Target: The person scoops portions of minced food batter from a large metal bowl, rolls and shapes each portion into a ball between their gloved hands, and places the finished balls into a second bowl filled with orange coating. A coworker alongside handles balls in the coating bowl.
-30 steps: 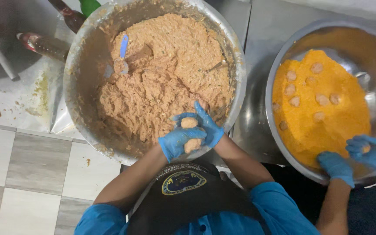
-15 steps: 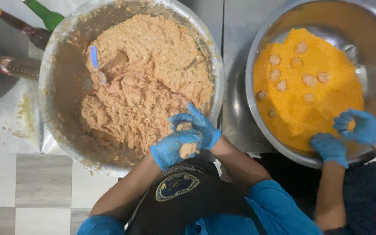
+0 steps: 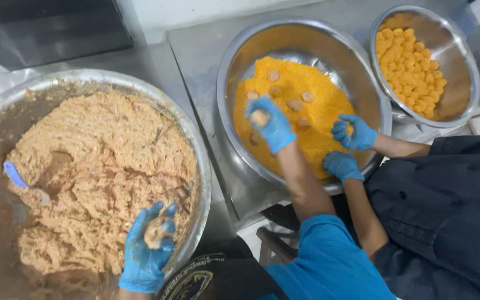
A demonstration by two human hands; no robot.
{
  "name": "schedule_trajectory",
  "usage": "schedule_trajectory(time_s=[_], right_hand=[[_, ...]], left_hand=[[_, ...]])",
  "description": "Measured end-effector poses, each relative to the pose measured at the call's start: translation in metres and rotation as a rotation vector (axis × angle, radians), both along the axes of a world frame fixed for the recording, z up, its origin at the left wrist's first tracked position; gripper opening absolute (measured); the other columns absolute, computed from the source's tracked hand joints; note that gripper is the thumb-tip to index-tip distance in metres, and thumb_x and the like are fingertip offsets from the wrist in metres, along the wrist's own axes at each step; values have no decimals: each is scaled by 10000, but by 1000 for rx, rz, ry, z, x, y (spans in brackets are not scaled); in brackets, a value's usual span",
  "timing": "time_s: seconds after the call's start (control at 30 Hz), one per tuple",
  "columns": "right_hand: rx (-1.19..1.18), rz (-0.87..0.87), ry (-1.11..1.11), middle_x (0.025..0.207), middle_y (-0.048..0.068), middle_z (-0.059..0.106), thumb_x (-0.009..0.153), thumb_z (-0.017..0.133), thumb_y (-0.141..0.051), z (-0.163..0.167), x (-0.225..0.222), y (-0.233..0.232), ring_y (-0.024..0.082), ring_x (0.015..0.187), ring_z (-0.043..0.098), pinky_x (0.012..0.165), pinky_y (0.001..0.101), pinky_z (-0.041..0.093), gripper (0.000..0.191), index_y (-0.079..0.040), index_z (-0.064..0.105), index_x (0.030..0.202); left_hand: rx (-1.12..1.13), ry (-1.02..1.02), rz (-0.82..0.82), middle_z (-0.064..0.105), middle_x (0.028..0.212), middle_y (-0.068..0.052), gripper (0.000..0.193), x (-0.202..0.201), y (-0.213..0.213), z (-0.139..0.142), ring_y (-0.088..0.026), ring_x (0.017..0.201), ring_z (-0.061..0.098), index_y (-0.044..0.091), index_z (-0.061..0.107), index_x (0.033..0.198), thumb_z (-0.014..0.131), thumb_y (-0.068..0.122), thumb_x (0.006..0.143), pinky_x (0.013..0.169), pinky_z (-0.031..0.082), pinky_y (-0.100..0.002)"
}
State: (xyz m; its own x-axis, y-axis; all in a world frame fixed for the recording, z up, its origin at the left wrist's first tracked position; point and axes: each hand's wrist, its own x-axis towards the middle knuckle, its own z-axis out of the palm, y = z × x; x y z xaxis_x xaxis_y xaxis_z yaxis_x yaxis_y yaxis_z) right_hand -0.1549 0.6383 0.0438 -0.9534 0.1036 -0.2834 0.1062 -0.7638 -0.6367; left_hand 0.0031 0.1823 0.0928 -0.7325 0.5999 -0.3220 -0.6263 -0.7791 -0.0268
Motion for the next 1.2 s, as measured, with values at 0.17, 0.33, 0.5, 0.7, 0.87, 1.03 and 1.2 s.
schedule_trajectory(time_s=[0.17,0.33,0.5,0.7,0.87,1.03,1.2], right_hand=[[134,-254,-9,648,14,609,1026,603,-424,0,-44,134,175,555,584,457,314,437,366,-189,589,745],[168,-468,-132,683,4,516,1010,620,-474,17,-67,172,151,591,491,504,306,349,364,-179,541,812],[757,-663,-203,1063,26,621,1019,656,-544,33,-80,180,112,911,567,723,248,419,450,-110,639,1137],[812,-634,-152,1555,73,546,972,634,-505,46,-67,199,195,1369,538,1002,320,391,705,-29,539,1484],[737,-480,-133,1576,5,482,980,534,-540,46,-22,180,177,1445,435,1110,389,300,676,-129,492,1515],[586,-284,42,1520,-23,572,1006,520,-585,44,28,107,181,1426,489,1192,411,331,622,-186,570,1480],[498,-100,258,1579,4,534,1061,550,-638,38,83,14,225,1491,438,1287,452,308,648,-184,538,1523]], left_hand=[[-286,-281,178,637,1188,-222,373,4,-20,-50,-261,903,634,4,608,1269,719,240,1003,718,585,-312],[-571,-326,223,662,1237,-168,403,-2,-19,-64,-242,1001,657,41,622,1294,684,32,896,783,570,-275],[-584,-267,200,681,1253,-163,456,-6,-17,-51,-191,999,661,30,620,1327,673,-19,877,778,548,-241],[-638,-155,155,684,1183,-81,461,-14,-7,-28,-137,913,637,57,622,1340,671,-27,890,758,523,-257],[-923,94,133,678,1004,-14,489,-10,4,-4,-111,842,636,103,611,1297,687,5,824,708,524,-255],[-1143,494,191,639,983,-3,436,-4,-7,23,-96,864,619,121,606,1189,811,55,810,745,539,-259],[-1356,830,317,639,1068,-18,340,14,-34,39,-108,1011,602,71,637,1115,848,90,849,913,519,-282]])
